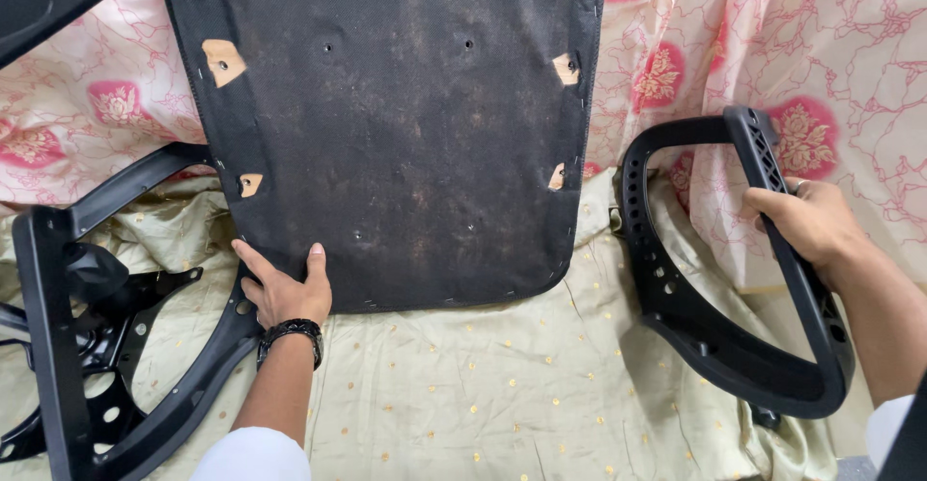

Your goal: The person uses a screwdriver to remove screws from a black plastic frame attached to a fabric-covered chair seat. They unscrew multiple fasteners, detach the frame, and set the components aside on a patterned cloth-covered surface.

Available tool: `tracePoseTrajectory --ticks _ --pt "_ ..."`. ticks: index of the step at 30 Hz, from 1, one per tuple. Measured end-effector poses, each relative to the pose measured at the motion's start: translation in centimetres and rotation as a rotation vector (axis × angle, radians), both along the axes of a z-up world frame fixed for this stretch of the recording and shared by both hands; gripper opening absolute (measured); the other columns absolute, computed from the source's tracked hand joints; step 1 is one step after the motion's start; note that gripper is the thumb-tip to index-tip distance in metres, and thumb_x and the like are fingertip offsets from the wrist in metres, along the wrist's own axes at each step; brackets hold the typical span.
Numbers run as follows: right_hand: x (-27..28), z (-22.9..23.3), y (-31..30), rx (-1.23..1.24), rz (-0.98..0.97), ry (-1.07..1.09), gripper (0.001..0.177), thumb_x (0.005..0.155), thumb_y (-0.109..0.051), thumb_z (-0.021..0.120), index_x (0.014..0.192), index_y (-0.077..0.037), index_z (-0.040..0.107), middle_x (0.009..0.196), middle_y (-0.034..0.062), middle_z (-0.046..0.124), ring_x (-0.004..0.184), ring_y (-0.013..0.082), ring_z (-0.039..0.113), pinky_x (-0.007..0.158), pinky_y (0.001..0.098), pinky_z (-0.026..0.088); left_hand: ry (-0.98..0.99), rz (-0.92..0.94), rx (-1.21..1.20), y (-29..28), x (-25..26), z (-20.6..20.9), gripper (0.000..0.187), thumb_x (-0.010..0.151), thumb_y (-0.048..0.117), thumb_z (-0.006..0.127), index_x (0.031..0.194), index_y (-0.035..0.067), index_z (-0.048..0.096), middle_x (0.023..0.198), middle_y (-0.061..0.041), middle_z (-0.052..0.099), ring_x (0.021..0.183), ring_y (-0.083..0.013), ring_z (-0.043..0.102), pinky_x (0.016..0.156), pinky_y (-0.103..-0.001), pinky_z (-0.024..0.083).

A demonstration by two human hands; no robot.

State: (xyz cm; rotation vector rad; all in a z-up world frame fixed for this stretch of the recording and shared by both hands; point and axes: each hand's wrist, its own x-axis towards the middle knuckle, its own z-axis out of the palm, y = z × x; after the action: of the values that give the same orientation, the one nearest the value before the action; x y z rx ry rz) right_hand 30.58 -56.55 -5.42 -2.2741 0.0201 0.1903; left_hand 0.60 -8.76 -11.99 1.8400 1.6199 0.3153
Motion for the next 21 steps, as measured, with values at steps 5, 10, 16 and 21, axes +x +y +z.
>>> tracePoseTrajectory --ticks 5,10,16,21 --pt "3.1 0.7 -1.4 -0.177 -0.014 -0.022 0.034 0.079 -0.029 0.076 0.09 0.002 0.074 0.072 0.0155 0.064 0.057 0.0231 0.059 0.054 0.0393 0.048 -0.002 0.01 0.0 0.1 0.0 -0.4 0.11 0.092 0.058 0.065 0.162 0.034 -0.017 0.166 -0.029 0.009 0.146 -0.0514 0.034 0.116 -0.055 0.038" --pt "4.6 1.3 -2.7 -0.326 -0.004 -0.007 0.044 0.08 -0.033 0.078 0.103 0.004 0.073 0.079 0.0223 0.075 0.063 0.0326 0.069 0.059 0.0465 0.056 -0.02 0.035 0.0 0.1 0.2 -0.6 0.11 0.092 0.057 0.066 0.163 0.032 -0.015 0.166 -0.029 0.01 0.148 -0.0498 0.032 0.118 -0.054 0.036" --pt "1.9 0.8 -2.9 -0.81 -0.016 -0.453 0.05 0.076 -0.035 0.082 0.121 -0.013 0.079 0.088 0.0194 0.078 0.089 0.0384 0.073 0.086 0.0463 0.056 -0.045 0.055 0.011 -0.4 0.2 -0.7 0.11 0.093 0.056 0.066 0.164 0.029 -0.014 0.167 -0.03 0.008 0.148 -0.0499 0.031 0.118 -0.054 0.036" --pt "0.1 1.2 -1.7 -0.845 -0.107 -0.47 0.05 0.074 -0.036 0.083 0.122 -0.023 0.079 0.098 0.017 0.076 0.097 0.0393 0.071 0.083 0.0523 0.054 -0.003 0.061 -0.032 -0.6 0.5 -0.2 0.106 0.095 0.055 0.062 0.164 0.031 -0.015 0.168 -0.027 0.008 0.149 -0.0495 0.029 0.118 -0.054 0.037"
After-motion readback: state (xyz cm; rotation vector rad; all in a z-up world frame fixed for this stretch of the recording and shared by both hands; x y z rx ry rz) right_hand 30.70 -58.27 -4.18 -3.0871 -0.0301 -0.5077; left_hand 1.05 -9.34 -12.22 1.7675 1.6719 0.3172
